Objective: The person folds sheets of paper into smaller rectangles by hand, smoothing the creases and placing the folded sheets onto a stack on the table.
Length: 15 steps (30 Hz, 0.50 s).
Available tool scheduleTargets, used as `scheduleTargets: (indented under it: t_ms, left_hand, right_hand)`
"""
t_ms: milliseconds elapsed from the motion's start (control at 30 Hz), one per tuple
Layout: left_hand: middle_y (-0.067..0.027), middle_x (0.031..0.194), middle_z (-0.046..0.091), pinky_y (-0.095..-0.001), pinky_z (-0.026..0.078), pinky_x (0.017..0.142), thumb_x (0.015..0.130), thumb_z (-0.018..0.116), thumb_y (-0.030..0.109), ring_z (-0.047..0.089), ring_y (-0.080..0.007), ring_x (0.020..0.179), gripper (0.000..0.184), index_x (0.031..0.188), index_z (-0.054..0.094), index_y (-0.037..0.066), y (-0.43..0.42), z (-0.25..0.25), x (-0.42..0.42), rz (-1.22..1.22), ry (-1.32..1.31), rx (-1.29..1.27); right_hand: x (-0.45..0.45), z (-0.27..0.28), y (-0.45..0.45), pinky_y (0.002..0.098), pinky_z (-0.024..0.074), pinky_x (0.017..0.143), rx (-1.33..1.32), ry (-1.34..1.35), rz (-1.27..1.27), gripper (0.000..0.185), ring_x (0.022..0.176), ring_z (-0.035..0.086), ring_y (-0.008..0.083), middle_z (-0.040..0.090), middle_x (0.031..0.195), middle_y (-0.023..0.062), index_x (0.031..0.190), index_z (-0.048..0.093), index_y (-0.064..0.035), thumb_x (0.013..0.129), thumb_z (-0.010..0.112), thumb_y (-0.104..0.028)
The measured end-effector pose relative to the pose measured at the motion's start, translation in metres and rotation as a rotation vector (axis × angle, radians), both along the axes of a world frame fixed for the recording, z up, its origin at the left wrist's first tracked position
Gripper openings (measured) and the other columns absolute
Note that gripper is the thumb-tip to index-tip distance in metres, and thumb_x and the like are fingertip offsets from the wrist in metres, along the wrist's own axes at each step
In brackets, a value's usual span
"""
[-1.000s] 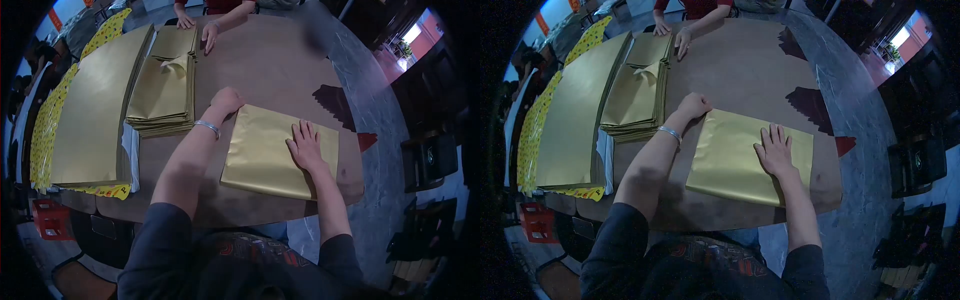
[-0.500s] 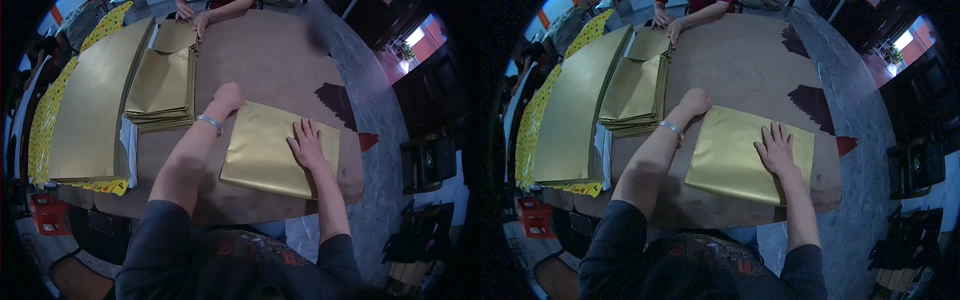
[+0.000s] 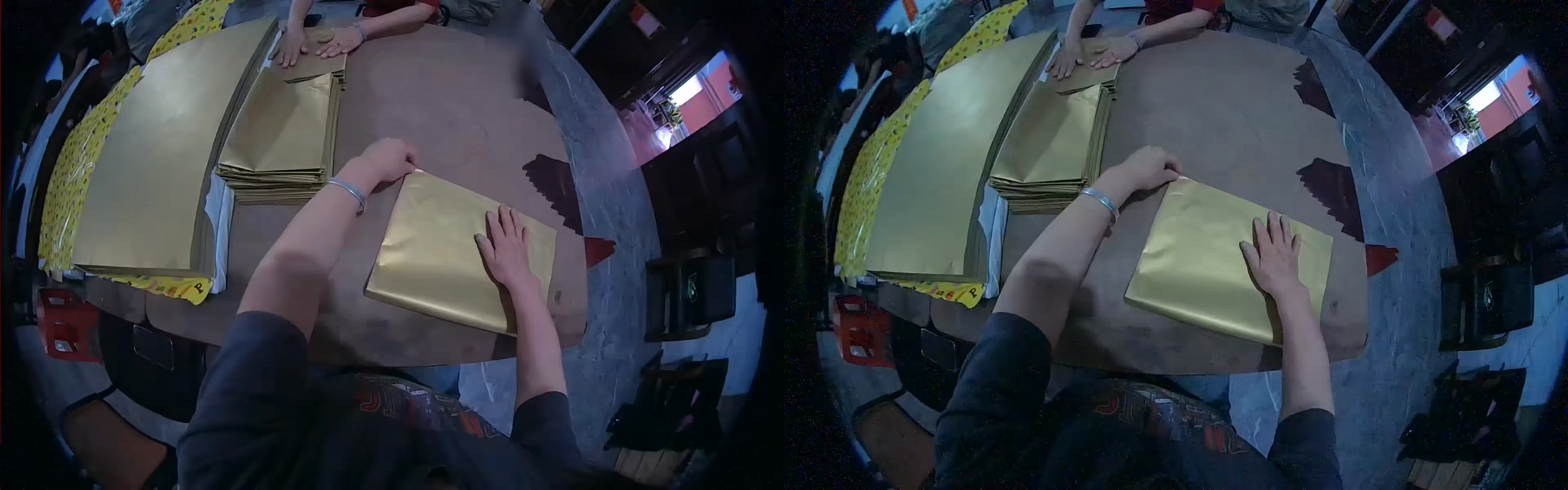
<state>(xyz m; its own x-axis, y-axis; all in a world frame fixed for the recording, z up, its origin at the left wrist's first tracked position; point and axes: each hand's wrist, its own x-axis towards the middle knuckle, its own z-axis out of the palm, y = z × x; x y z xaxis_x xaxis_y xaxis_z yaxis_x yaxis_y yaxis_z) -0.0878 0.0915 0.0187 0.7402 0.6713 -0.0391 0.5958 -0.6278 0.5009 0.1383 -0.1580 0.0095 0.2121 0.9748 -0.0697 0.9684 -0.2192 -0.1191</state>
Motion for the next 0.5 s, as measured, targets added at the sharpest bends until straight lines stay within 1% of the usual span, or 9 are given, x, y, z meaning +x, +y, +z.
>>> scheduleTargets:
  t_ms: [33, 133, 167, 267, 300, 400, 433, 467, 500]
  left_hand:
    - [-0.0106, 0.094, 0.072, -0.0414, 0.054, 0.083, 0.079, 0.069, 0.026, 0.068, -0.0295, 0.094, 0.021, 0.098, 0.074, 0.017, 0.000, 0.000, 0.002, 0.030, 0.023, -0.027]
    - [-0.0099, 0.094, 0.072, -0.0418, 0.054, 0.081, 0.079, 0.069, 0.026, 0.068, -0.0292, 0.093, 0.018, 0.094, 0.075, 0.018, -0.005, 0.002, 0.002, 0.076, 0.048, 0.016]
    - [-0.0092, 0.093, 0.072, -0.0419, 0.055, 0.080, 0.077, 0.069, 0.025, 0.068, -0.0293, 0.092, 0.017, 0.091, 0.075, 0.017, -0.006, -0.001, 0.000, 0.067, -0.011, 0.032]
    - [-0.0086, 0.093, 0.071, -0.0423, 0.055, 0.080, 0.075, 0.070, 0.024, 0.068, -0.0294, 0.091, 0.016, 0.088, 0.074, 0.016, -0.009, 0.000, -0.001, 0.085, -0.035, 0.009]
    - [-0.0090, 0.093, 0.071, -0.0422, 0.054, 0.080, 0.074, 0.071, 0.023, 0.067, -0.0292, 0.092, 0.015, 0.087, 0.073, 0.015, -0.013, -0.001, -0.003, 0.079, -0.097, 0.052]
    - [-0.0085, 0.094, 0.070, -0.0406, 0.053, 0.081, 0.074, 0.072, 0.023, 0.066, -0.0279, 0.094, 0.018, 0.090, 0.072, 0.015, -0.017, 0.003, -0.004, 0.063, -0.059, 0.086]
    - [-0.0047, 0.106, 0.067, -0.0439, 0.051, 0.087, 0.078, 0.069, 0.024, 0.061, -0.0261, 0.106, 0.021, 0.098, 0.071, 0.017, -0.024, 0.006, -0.001, 0.121, 0.021, 0.086]
    - [-0.0047, 0.106, 0.067, -0.0439, 0.051, 0.087, 0.078, 0.069, 0.024, 0.061, -0.0261, 0.106, 0.021, 0.098, 0.071, 0.017, -0.032, 0.001, 0.001, 0.117, 0.029, 0.076]
    - [-0.0059, 0.114, 0.064, -0.0471, 0.048, 0.089, 0.084, 0.065, 0.028, 0.057, -0.0273, 0.113, 0.022, 0.101, 0.070, 0.015, -0.042, -0.001, 0.001, 0.081, 0.015, 0.260]
  right_hand:
    - [-0.001, 0.002, 0.000, 0.0606, 0.0117, 0.117, -0.006, -0.012, -0.001, 0.063, 0.149, 0.011, 0.0352, 0.019, 0.159, 0.0163, 0.149, 0.036, -0.0124, 0.097, 0.044, -0.049]
    - [0.000, 0.004, 0.001, 0.0607, 0.0124, 0.117, -0.015, -0.011, 0.002, 0.063, 0.148, 0.012, 0.0359, 0.020, 0.159, 0.0166, 0.148, 0.038, -0.0121, 0.097, 0.045, -0.048]
    - [0.001, 0.003, 0.000, 0.0606, 0.0126, 0.117, -0.009, -0.010, 0.004, 0.063, 0.148, 0.013, 0.0360, 0.021, 0.159, 0.0168, 0.148, 0.038, -0.0120, 0.097, 0.046, -0.048]
    - [0.001, 0.000, -0.001, 0.0606, 0.0129, 0.116, 0.023, 0.000, 0.008, 0.063, 0.148, 0.014, 0.0363, 0.023, 0.158, 0.0170, 0.146, 0.040, -0.0114, 0.096, 0.046, -0.049]
    - [0.001, 0.000, -0.001, 0.0605, 0.0129, 0.117, 0.036, 0.005, 0.011, 0.063, 0.148, 0.015, 0.0363, 0.024, 0.157, 0.0168, 0.146, 0.040, -0.0115, 0.096, 0.046, -0.049]
    - [0.001, -0.001, -0.001, 0.0601, 0.0125, 0.117, 0.042, 0.000, 0.005, 0.063, 0.148, 0.014, 0.0358, 0.023, 0.158, 0.0162, 0.147, 0.040, -0.0116, 0.096, 0.046, -0.049]
    - [0.000, -0.002, -0.002, 0.0599, 0.0124, 0.117, 0.051, -0.006, 0.007, 0.063, 0.148, 0.014, 0.0355, 0.023, 0.158, 0.0161, 0.147, 0.039, -0.0117, 0.096, 0.046, -0.049]
    - [0.003, -0.005, -0.002, 0.0599, 0.0132, 0.117, 0.059, -0.019, 0.014, 0.063, 0.148, 0.014, 0.0358, 0.024, 0.158, 0.0161, 0.147, 0.039, -0.0117, 0.096, 0.045, -0.049]
    - [0.003, -0.006, -0.002, 0.0599, 0.0133, 0.117, 0.063, -0.016, 0.015, 0.063, 0.148, 0.014, 0.0357, 0.024, 0.158, 0.0159, 0.147, 0.039, -0.0119, 0.096, 0.045, -0.049]
